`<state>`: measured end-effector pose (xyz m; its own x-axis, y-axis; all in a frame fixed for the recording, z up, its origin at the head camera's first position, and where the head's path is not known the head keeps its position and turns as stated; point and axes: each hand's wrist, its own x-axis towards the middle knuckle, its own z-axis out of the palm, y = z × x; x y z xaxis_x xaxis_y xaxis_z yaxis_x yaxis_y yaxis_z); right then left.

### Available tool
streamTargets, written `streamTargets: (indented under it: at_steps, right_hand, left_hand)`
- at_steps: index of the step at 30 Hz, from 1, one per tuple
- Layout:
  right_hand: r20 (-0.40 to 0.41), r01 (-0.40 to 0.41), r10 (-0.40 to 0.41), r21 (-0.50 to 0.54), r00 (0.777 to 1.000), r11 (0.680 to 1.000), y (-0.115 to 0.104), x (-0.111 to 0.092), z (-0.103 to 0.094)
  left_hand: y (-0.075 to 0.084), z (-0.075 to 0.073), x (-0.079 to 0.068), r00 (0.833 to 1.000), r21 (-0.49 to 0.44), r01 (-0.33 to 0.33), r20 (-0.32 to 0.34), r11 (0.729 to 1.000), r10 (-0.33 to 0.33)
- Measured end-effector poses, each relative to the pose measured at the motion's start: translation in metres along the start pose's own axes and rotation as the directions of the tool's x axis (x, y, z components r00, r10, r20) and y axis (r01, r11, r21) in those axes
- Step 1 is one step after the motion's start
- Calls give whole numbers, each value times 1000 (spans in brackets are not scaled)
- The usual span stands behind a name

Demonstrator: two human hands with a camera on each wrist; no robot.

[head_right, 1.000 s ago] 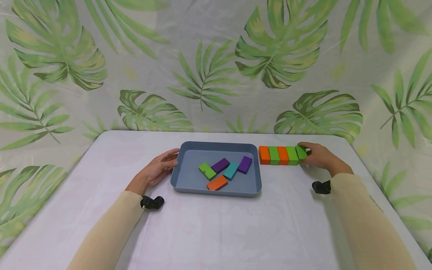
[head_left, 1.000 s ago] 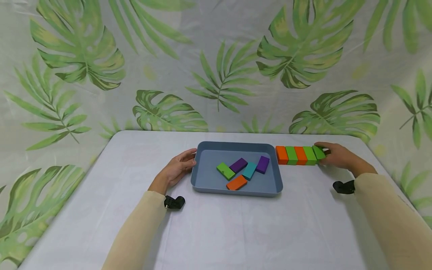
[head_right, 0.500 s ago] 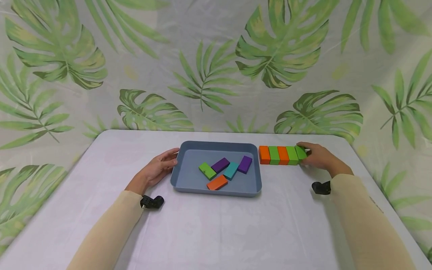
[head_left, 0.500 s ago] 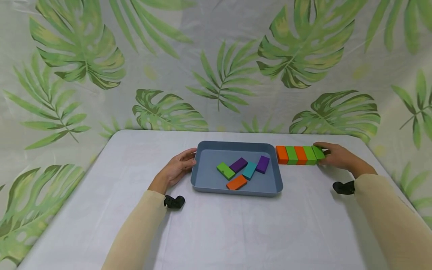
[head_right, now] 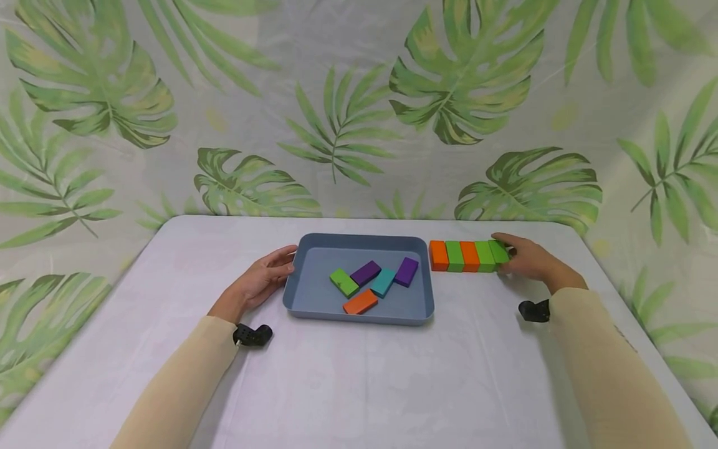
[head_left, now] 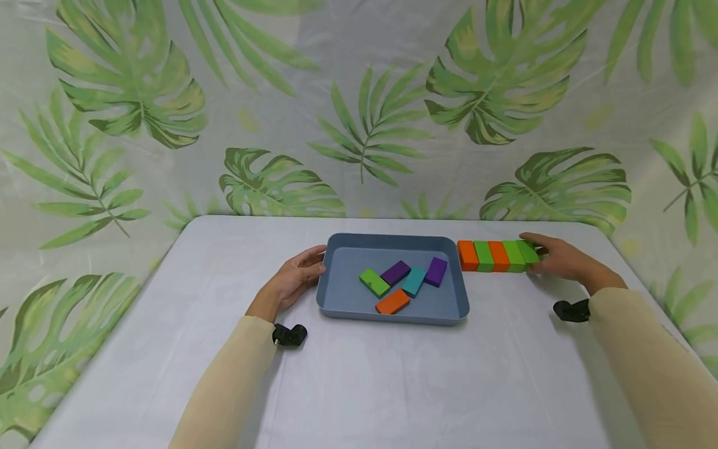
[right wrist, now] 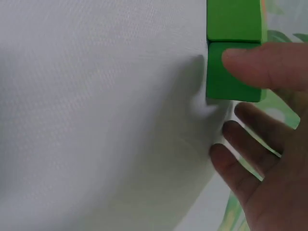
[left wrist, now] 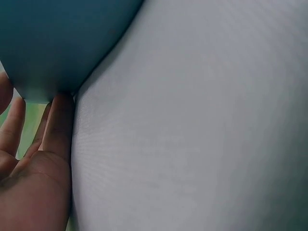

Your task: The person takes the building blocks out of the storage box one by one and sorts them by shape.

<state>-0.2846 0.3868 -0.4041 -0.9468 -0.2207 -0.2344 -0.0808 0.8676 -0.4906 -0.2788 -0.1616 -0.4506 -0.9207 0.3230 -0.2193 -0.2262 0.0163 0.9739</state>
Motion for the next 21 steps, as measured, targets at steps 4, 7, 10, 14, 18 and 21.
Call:
streamTargets:
  at_steps: [4,7,10,14,18,21]
  right_hand:
    - [24,10,-10,9,1000,1000,-5,-3,-5]
    - [15,31,-31,-21,999,999,-12,-7,-11]
    - [-22,68,-69,-67,997,995,-22,-10,-17]
    - [-85,103,-114,-119,990,988,-40,-14,-25]
    - [-201,199,-227,-150,953,968,-68,-18,-24]
    - [-272,305,-355,-209,894,929,-99,-23,-21]
  left_hand:
    - [-1,0,-1,1000,2,-10,7,1000,10]
    - [-2,-1,-1,1000,8,-13,15,1000,13]
    - [-2,-1,-2,1000,7,-10,14,1000,10]
    - [0,0,-3,1000,-1,-4,3,1000,4]
    - [1,1,-3,1000,17,-17,18,1000,16]
    - [2,1,-4,999,23,-30,35,999,29]
